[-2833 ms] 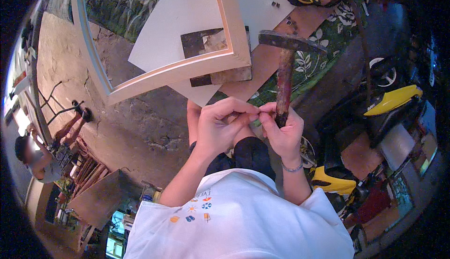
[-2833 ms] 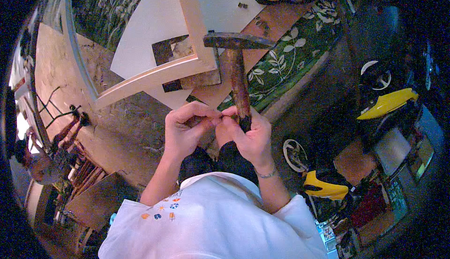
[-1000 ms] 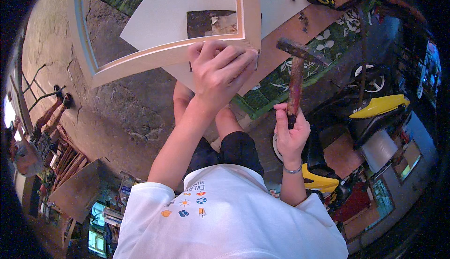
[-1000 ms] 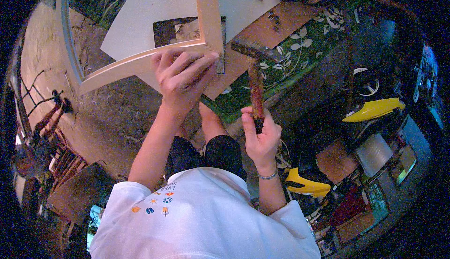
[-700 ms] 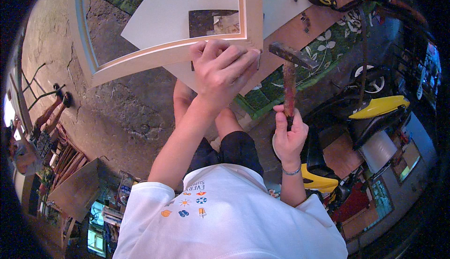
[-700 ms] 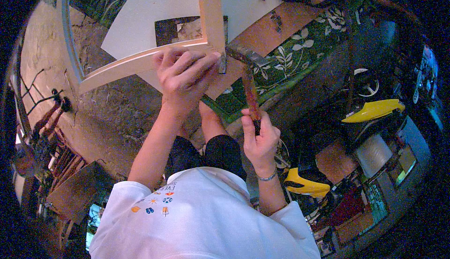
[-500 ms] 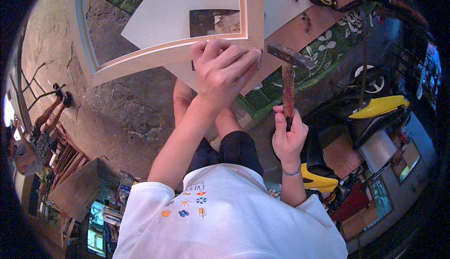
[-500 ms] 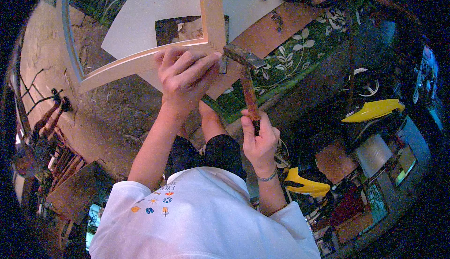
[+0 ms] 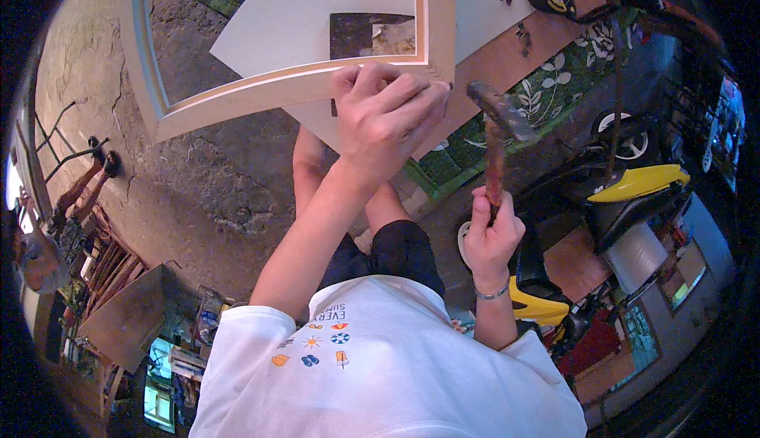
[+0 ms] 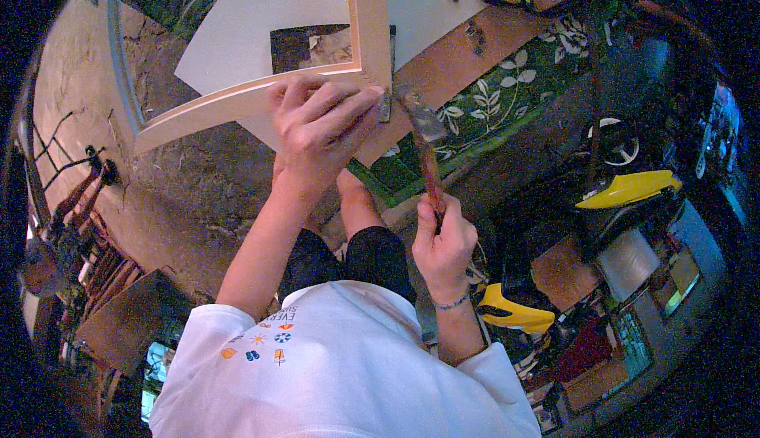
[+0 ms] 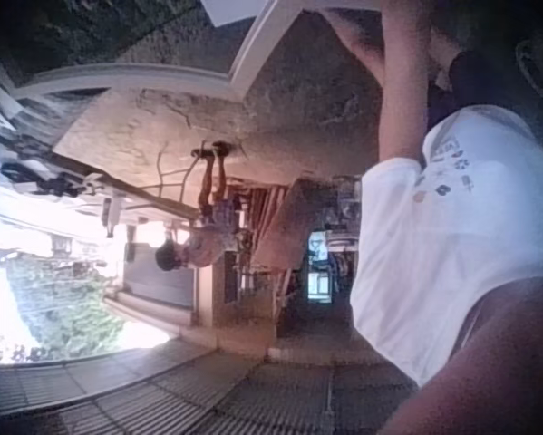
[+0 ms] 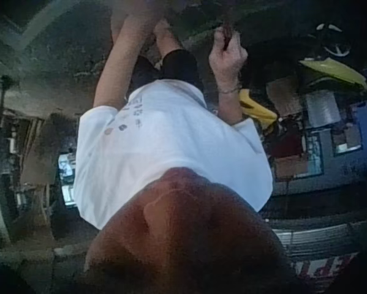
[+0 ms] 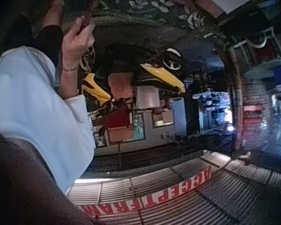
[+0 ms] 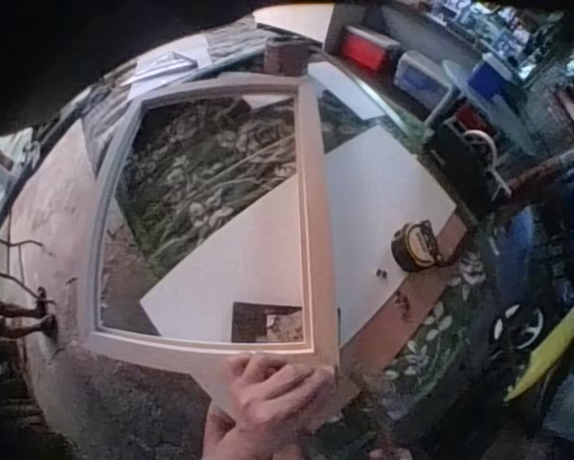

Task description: The person assembles a picture frame by attaching white backing boards to a wooden frame using a utility knife and hammer. They cut the boards to fit, align them with the frame, and secure them with nails.

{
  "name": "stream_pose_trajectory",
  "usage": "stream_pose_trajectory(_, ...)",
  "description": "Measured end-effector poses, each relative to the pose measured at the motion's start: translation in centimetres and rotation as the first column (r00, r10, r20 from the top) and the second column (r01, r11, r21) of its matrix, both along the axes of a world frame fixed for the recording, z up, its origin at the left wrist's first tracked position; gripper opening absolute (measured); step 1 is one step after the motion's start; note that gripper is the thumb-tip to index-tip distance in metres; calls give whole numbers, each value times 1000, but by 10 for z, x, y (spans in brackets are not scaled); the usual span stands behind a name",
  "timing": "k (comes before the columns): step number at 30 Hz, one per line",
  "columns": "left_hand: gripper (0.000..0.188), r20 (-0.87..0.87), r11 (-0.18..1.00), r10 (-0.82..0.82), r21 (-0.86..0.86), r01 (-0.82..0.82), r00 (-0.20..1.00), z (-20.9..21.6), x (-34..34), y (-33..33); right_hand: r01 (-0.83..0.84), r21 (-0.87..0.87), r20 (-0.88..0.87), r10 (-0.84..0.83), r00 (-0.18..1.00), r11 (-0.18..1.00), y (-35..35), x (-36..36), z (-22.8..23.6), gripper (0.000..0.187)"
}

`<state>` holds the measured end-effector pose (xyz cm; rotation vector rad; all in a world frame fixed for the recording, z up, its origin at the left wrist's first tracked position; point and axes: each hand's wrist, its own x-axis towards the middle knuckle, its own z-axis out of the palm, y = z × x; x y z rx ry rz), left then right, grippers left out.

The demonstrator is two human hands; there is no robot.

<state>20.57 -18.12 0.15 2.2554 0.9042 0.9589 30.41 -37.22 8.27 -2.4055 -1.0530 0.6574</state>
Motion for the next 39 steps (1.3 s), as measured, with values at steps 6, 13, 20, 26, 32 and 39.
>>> stream_pose_trajectory(6, 26, -8, 1000, 2, -2, -2, 1000, 1, -1, 0, -32, 121, 89, 21, 996, 992, 9, 1, 11, 18)
stream_pose_trajectory(13, 25, -3, 1000, 6, -5, -6, 1000, 0, 1, 0, -24, -13, 26, 25, 999, 1000, 5, 1, 7, 18)
stream_pose_trajectory(20, 25, -12, 1000, 3, -3, -3, 1000, 1, 0, 0, -2, -16, 18, 2, 1000, 1000, 1, -2, 4, 17)
stream_pose_trajectory(26, 28, 17, 1000, 11, -13, -11, 1000, -1, -4, 0, -33, 136, 138, 14, 990, 990, 14, 4, 28, 19)
stream_pose_trajectory(32, 23, 34, 1000, 27, 6, -28, 999, -3, -9, -2, 20, 276, 54, -36, 998, 961, -7, -4, 15, 27)
stream_pose_trajectory(39, 15, 34, 999, 36, 11, -36, 999, -4, -10, -2, 7, 111, 81, -16, 997, 994, -1, 1, 31, 27)
